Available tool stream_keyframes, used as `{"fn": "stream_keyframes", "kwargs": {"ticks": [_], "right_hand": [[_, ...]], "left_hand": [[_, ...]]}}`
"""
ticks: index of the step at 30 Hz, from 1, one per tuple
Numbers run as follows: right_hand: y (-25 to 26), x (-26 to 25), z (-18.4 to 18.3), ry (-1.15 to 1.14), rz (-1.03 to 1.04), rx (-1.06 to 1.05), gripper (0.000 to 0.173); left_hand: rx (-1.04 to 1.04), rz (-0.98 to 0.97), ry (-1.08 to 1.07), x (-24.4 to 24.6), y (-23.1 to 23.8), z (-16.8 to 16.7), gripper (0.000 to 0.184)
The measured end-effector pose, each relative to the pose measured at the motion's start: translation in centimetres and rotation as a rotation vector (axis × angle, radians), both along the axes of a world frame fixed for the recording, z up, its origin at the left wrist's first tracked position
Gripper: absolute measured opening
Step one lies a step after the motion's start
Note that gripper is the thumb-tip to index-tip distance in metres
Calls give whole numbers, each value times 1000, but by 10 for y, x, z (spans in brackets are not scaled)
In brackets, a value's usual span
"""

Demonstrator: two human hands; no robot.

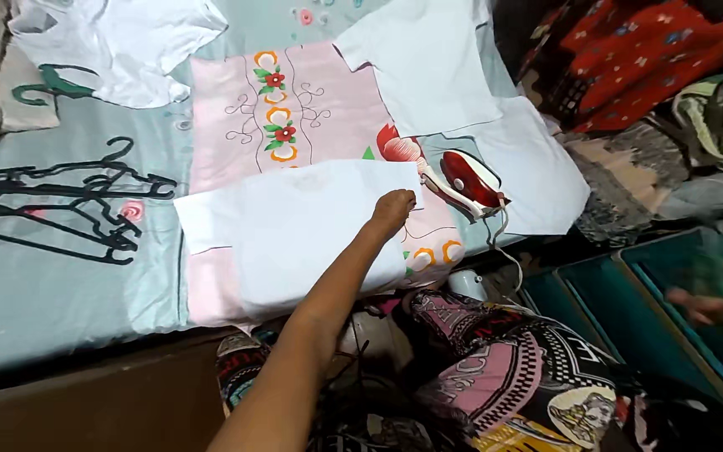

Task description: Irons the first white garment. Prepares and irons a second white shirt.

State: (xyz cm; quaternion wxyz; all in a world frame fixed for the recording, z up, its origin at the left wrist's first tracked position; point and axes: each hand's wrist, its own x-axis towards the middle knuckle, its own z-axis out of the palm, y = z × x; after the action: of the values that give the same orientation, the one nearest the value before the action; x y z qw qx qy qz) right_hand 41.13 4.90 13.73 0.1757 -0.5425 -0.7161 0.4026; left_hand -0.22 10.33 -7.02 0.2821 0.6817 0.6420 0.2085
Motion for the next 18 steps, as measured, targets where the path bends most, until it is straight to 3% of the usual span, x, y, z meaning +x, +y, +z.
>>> {"fn": "stream_keyframes", "kwargs": {"ticks": [2, 5, 8, 11, 18], "right_hand": [[37, -43, -20, -111, 156, -47, 55], [79, -97, -47, -225, 312, -218, 32], [105, -134, -77, -271, 369, -309, 29], [121, -154, -107, -272, 420, -398, 31], [122, -165, -166, -52, 479, -683, 29]], "left_hand": [[-6, 27, -59, -3, -1, 1, 26], [41, 3, -6, 4, -5, 3, 24], [153, -31, 155, 16, -6, -8, 29], [184, -49, 222, 21, -3, -11, 21], [0, 12, 54, 10, -1, 0, 21]]}}
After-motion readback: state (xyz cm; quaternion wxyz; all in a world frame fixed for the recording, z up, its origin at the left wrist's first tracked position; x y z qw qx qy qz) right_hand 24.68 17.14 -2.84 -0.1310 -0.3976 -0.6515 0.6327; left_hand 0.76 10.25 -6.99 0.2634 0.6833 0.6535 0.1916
